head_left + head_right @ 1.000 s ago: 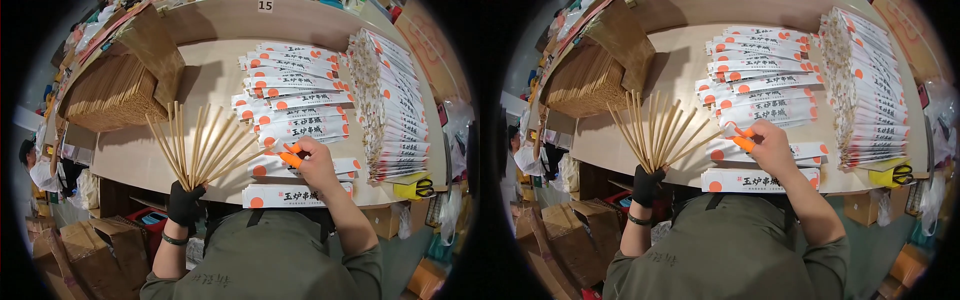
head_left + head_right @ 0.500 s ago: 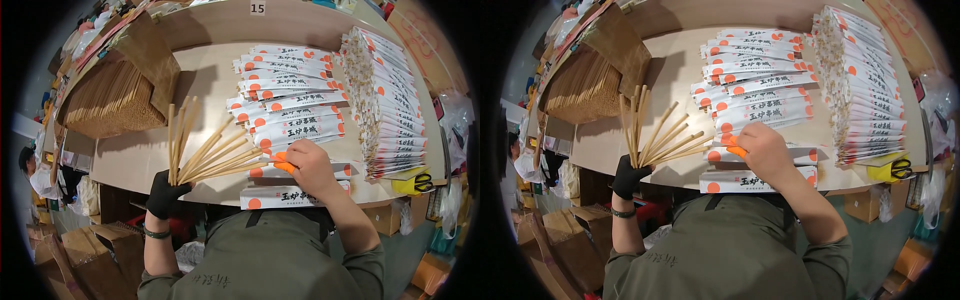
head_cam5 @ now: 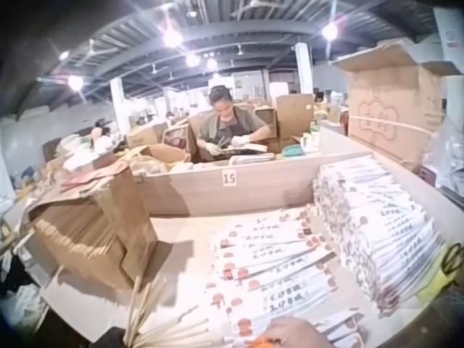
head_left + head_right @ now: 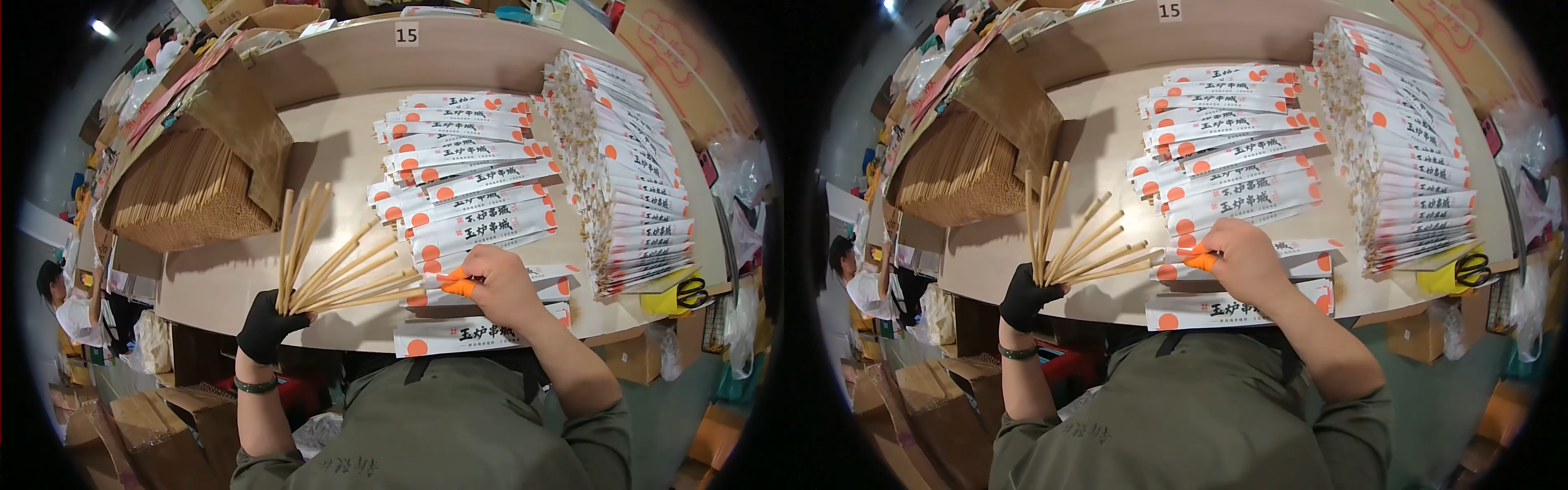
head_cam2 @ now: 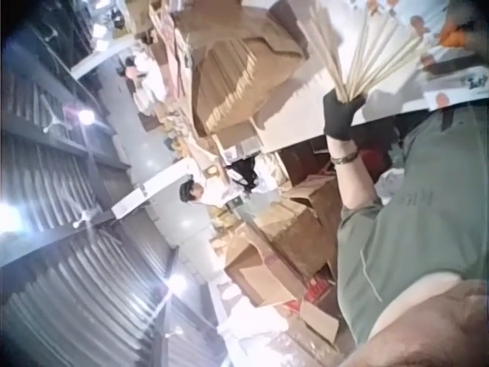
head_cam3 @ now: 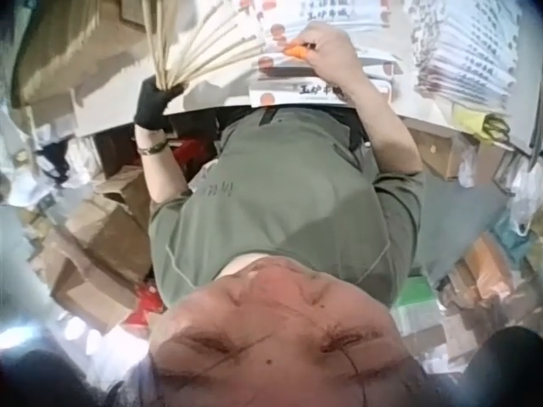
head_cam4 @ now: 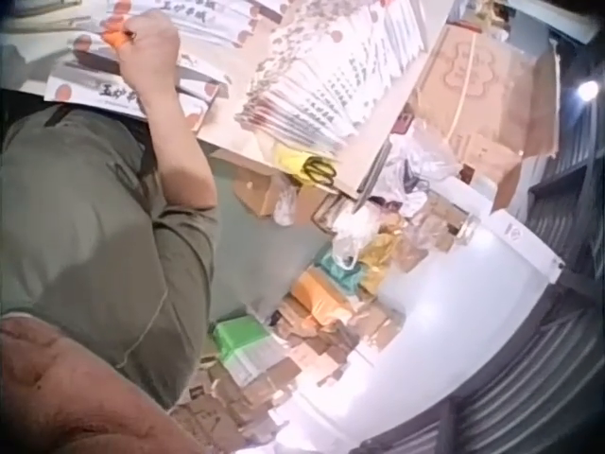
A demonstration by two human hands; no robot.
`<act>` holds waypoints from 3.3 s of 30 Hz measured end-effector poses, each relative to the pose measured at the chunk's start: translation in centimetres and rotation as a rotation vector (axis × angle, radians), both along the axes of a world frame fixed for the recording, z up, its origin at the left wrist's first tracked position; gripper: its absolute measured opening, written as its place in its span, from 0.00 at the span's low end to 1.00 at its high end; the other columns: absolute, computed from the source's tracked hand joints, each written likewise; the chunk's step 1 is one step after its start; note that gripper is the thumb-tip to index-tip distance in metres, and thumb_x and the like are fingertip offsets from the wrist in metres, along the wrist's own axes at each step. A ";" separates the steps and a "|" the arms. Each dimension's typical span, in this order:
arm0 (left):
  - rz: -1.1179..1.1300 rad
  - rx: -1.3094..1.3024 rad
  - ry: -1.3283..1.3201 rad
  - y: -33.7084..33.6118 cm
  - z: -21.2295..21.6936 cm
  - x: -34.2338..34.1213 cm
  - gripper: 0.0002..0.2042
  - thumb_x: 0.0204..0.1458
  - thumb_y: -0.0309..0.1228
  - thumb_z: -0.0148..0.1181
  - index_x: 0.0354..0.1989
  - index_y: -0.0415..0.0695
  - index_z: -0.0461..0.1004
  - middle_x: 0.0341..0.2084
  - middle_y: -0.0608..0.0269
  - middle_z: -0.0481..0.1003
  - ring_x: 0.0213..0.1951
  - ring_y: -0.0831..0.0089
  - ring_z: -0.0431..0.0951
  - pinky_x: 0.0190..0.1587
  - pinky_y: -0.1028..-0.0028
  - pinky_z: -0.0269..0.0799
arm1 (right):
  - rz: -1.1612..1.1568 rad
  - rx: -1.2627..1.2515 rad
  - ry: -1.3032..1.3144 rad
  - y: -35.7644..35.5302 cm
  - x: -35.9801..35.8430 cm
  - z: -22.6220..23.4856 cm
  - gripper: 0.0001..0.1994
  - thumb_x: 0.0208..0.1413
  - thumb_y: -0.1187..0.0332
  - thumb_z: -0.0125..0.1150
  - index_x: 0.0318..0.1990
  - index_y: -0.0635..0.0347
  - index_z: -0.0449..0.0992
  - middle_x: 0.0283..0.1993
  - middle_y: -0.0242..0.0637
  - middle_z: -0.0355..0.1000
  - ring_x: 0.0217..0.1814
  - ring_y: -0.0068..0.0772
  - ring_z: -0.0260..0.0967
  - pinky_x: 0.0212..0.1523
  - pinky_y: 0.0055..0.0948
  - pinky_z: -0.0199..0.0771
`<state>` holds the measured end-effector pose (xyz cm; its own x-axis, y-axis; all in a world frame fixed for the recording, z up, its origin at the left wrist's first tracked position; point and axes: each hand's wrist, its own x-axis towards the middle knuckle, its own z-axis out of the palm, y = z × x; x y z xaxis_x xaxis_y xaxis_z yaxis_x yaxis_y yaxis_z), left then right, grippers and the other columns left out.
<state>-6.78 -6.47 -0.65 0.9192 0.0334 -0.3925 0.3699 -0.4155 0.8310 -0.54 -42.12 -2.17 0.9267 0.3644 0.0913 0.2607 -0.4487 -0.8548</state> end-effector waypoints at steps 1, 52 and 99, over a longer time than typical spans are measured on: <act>-0.017 -0.019 -0.059 0.2 -0.5 0.1 0.12 0.39 0.25 0.70 0.34 0.37 0.78 0.26 0.67 0.77 0.29 0.80 0.74 0.33 0.78 0.70 | 0.057 -0.054 -0.123 -0.1 0.0 -0.2 0.07 0.44 0.69 0.70 0.28 0.62 0.79 0.25 0.35 0.67 0.28 0.34 0.65 0.29 0.33 0.65; 0.166 -0.079 -0.117 -1.3 -2.4 -2.9 0.08 0.45 0.31 0.65 0.26 0.39 0.78 0.18 0.70 0.73 0.22 0.82 0.70 0.26 0.79 0.65 | 0.034 0.160 0.253 -0.5 0.5 0.4 0.07 0.46 0.74 0.69 0.32 0.63 0.77 0.28 0.30 0.69 0.28 0.22 0.63 0.34 0.25 0.69; 0.273 -0.394 -0.382 -8.0 -3.8 0.2 0.16 0.58 0.38 0.56 0.44 0.35 0.74 0.41 0.59 0.76 0.45 0.74 0.73 0.51 0.72 0.67 | 0.268 -0.381 -0.687 4.7 -0.7 1.4 0.10 0.38 0.71 0.67 0.32 0.61 0.78 0.30 0.35 0.71 0.33 0.37 0.69 0.32 0.33 0.71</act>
